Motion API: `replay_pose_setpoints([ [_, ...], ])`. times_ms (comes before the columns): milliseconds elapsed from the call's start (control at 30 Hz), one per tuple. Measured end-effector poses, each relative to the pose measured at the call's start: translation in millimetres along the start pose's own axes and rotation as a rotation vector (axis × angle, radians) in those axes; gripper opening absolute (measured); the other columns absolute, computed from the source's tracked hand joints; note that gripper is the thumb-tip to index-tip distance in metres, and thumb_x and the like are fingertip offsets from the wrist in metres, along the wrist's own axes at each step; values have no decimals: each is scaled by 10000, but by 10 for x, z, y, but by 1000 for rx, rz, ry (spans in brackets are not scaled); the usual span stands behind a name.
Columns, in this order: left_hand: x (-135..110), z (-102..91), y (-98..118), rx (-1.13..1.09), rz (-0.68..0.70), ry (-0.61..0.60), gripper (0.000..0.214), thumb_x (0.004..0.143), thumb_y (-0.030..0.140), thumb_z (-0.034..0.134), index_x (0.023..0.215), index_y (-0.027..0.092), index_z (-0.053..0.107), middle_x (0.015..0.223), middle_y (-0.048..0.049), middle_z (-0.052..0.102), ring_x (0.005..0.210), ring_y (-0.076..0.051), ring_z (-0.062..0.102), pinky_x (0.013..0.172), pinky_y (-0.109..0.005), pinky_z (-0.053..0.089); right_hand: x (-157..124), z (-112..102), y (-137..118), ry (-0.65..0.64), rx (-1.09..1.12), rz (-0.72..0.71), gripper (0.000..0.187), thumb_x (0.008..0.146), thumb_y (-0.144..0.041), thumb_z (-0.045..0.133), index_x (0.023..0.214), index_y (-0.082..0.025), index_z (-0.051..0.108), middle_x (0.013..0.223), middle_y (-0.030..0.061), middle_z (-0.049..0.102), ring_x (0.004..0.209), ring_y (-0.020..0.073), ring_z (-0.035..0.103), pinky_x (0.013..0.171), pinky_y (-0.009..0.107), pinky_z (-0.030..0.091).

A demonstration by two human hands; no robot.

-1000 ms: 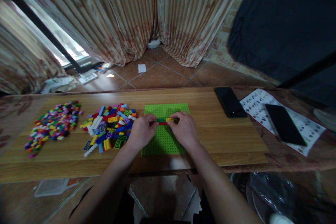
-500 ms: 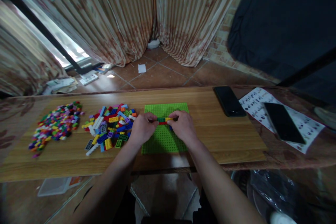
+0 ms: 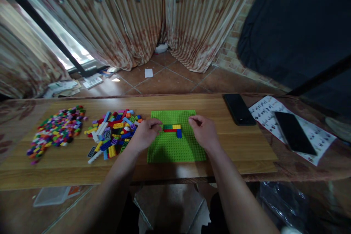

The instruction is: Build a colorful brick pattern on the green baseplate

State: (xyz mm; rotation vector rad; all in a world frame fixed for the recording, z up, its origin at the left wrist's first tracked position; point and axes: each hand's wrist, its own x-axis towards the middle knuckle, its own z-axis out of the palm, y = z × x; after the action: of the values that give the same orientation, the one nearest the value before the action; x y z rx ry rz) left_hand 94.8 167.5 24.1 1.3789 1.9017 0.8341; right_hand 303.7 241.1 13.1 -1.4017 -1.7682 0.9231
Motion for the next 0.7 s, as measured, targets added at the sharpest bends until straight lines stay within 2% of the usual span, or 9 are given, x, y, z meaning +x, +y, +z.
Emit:
replay_pose_setpoints([
  [133,6,-37,-20,-37,12,26,328,848,100,437,995,139,728,769,-42,733,722,-161,678,679,-238,515,-67,-53,-65,-112,-101,-5,279,771,-411,661,935,-195,729,857,71,743,766,225,670,730,380,513],
  [267,-39,-42,69,32,36,51,269,851,137,508,1008,130,726,882,-81,750,816,-192,690,749,-270,518,-199,8,-182,-254,-222,-52,440,704,-362,755,1108,-200,685,929,61,718,752,197,641,699,353,502],
  [367,-69,-24,109,70,44,58,260,840,157,563,1051,119,710,958,-103,750,867,-205,693,801,-287,517,-248,57,-211,-281,-292,-126,503,690,-304,779,1169,-212,654,983,63,687,816,203,633,732,355,498],
  [500,-103,9,111,175,90,6,323,798,161,628,1115,161,689,966,-75,742,823,-198,686,781,-296,521,-240,78,-192,-312,-365,-203,473,729,-258,752,1188,-219,647,1038,72,648,928,227,626,816,381,489],
  [700,-127,26,156,342,117,-15,313,805,135,612,1098,204,700,1018,-60,720,869,-189,673,819,-295,511,-227,87,-206,-327,-442,-172,477,759,-230,730,1219,-180,616,1037,81,635,896,222,613,798,369,483],
])
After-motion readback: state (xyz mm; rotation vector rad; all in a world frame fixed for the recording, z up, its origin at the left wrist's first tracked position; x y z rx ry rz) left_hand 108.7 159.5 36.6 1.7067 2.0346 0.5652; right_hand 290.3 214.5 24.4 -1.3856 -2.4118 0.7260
